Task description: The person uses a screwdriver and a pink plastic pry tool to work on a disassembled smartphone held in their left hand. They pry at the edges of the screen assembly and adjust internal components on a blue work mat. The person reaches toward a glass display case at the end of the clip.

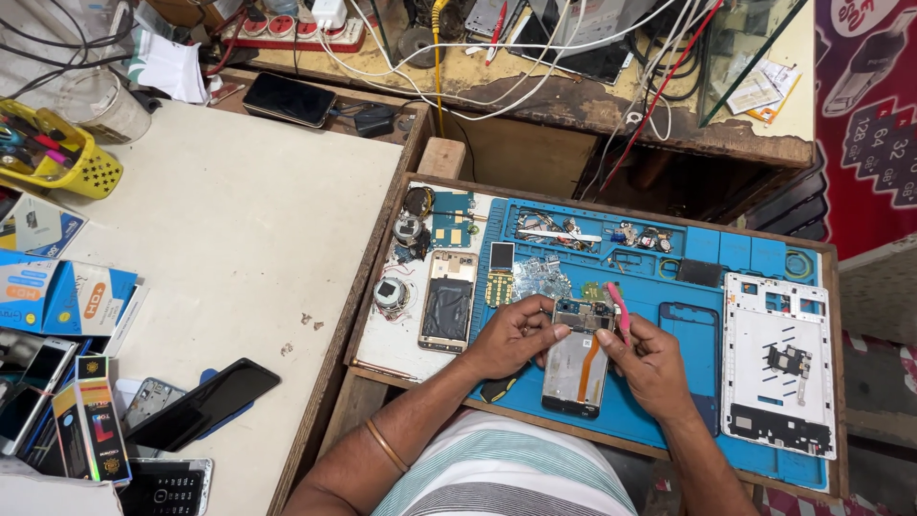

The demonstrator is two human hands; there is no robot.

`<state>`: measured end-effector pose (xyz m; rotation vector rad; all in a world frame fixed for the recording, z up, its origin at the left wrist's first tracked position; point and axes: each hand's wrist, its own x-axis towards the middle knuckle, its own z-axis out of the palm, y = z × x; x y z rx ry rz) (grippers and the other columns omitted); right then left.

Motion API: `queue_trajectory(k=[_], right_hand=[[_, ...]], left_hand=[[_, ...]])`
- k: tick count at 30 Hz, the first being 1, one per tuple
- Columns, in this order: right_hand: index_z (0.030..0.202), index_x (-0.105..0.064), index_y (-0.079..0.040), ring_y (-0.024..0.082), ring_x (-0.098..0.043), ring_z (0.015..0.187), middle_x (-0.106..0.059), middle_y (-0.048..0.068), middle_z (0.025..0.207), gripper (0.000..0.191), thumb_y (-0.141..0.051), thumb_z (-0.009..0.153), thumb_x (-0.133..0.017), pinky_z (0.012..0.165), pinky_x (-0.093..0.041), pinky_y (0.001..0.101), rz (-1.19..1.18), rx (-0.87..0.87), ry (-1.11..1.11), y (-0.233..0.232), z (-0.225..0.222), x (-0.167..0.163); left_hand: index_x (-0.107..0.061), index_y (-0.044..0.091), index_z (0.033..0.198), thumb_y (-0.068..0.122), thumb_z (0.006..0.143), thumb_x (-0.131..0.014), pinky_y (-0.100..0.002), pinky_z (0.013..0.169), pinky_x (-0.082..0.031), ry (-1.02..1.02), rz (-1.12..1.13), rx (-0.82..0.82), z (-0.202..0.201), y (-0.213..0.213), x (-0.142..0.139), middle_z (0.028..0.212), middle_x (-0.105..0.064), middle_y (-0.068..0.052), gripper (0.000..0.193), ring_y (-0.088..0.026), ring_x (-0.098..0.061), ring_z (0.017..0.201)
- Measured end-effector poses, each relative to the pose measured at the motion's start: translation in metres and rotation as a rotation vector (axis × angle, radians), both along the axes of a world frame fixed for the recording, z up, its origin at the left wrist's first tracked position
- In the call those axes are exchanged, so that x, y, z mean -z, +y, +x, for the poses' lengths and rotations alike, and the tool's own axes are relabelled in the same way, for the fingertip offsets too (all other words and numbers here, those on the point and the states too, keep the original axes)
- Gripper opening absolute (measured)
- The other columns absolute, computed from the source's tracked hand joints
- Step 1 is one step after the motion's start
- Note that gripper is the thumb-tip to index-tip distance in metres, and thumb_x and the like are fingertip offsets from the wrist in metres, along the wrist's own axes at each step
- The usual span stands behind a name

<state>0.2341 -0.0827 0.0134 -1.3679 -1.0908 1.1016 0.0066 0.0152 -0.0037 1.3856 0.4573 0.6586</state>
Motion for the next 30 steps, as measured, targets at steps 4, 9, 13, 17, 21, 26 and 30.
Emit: queue_trajectory(k=[4, 9, 13, 17, 21, 26, 30], right_hand=[[0.109, -0.071, -0.001, 0.004, -0.045, 0.055, -0.056, -0.003, 0.066, 0.025, -0.022, 0.095, -0.07, 0.048, -0.037, 0.0231, 0.004, -0.009, -0.053, 0.002, -0.005, -0.008], [0.125, -0.067, -0.001, 0.004, -0.048, 0.061, -0.058, -0.003, 0.071, 0.035, -0.025, 0.099, -0.064, 0.052, -0.04, 0.0223, 0.067, -0.038, -0.093, 0.002, -0.008, -0.015], [0.126, -0.071, -0.003, 0.005, -0.052, 0.061, -0.063, 0.0, 0.075, 0.038, -0.03, 0.106, -0.052, 0.052, -0.044, 0.0229, 0.098, -0.035, -0.106, 0.004, -0.009, -0.02], [0.122, -0.072, -0.003, 0.008, -0.063, 0.065, -0.072, 0.003, 0.081, 0.032, -0.025, 0.101, -0.06, 0.054, -0.05, 0.0248, 0.159, -0.014, -0.421, 0.005, -0.011, -0.03], [0.121, -0.075, -0.006, 0.01, -0.061, 0.059, -0.069, 0.005, 0.074, 0.03, -0.022, 0.098, -0.065, 0.05, -0.047, 0.0273, 0.148, 0.059, -0.619, 0.005, -0.014, -0.042], [0.119, -0.075, -0.006, 0.009, -0.06, 0.062, -0.068, 0.005, 0.075, 0.026, -0.019, 0.098, -0.067, 0.052, -0.045, 0.0267, 0.216, 0.152, -0.665, 0.005, -0.018, -0.047], [0.121, -0.073, -0.005, 0.008, -0.06, 0.065, -0.067, 0.004, 0.078, 0.026, -0.019, 0.101, -0.066, 0.054, -0.044, 0.0254, 0.264, 0.196, -0.607, 0.004, -0.018, -0.048]], left_hand=[[-0.054, 0.004, 0.125, 0.027, 0.107, -0.061, -0.024, 0.055, -0.059, -0.081, -0.058, -0.036, 0.0, 0.002, 0.0, 0.087, -0.071, -0.007, 0.03, -0.01, -0.07, 0.073], [-0.045, 0.004, 0.126, 0.029, 0.109, -0.054, -0.026, 0.052, -0.06, -0.179, -0.247, -0.177, 0.002, 0.009, -0.001, 0.09, -0.074, -0.012, 0.031, -0.016, -0.074, 0.073], [-0.04, 0.007, 0.129, 0.03, 0.108, -0.051, -0.025, 0.052, -0.06, -0.267, -0.311, -0.257, 0.002, 0.012, 0.0, 0.09, -0.073, -0.013, 0.033, -0.017, -0.074, 0.074], [-0.036, 0.008, 0.132, 0.031, 0.109, -0.05, -0.026, 0.053, -0.06, -0.287, -0.303, -0.292, 0.001, 0.011, 0.002, 0.089, -0.073, -0.013, 0.035, -0.017, -0.074, 0.073], [-0.036, 0.005, 0.136, 0.033, 0.11, -0.05, -0.025, 0.054, -0.06, -0.265, -0.258, -0.288, 0.001, 0.01, 0.004, 0.091, -0.073, -0.012, 0.041, -0.015, -0.074, 0.075], [-0.034, 0.004, 0.134, 0.035, 0.109, -0.051, -0.025, 0.051, -0.059, -0.2, -0.173, -0.24, 0.001, 0.009, 0.003, 0.085, -0.071, -0.014, 0.043, -0.016, -0.072, 0.068], [-0.036, 0.003, 0.133, 0.035, 0.11, -0.051, -0.024, 0.051, -0.059, -0.179, -0.156, -0.226, 0.001, 0.009, 0.004, 0.084, -0.072, -0.015, 0.042, -0.016, -0.073, 0.068]])
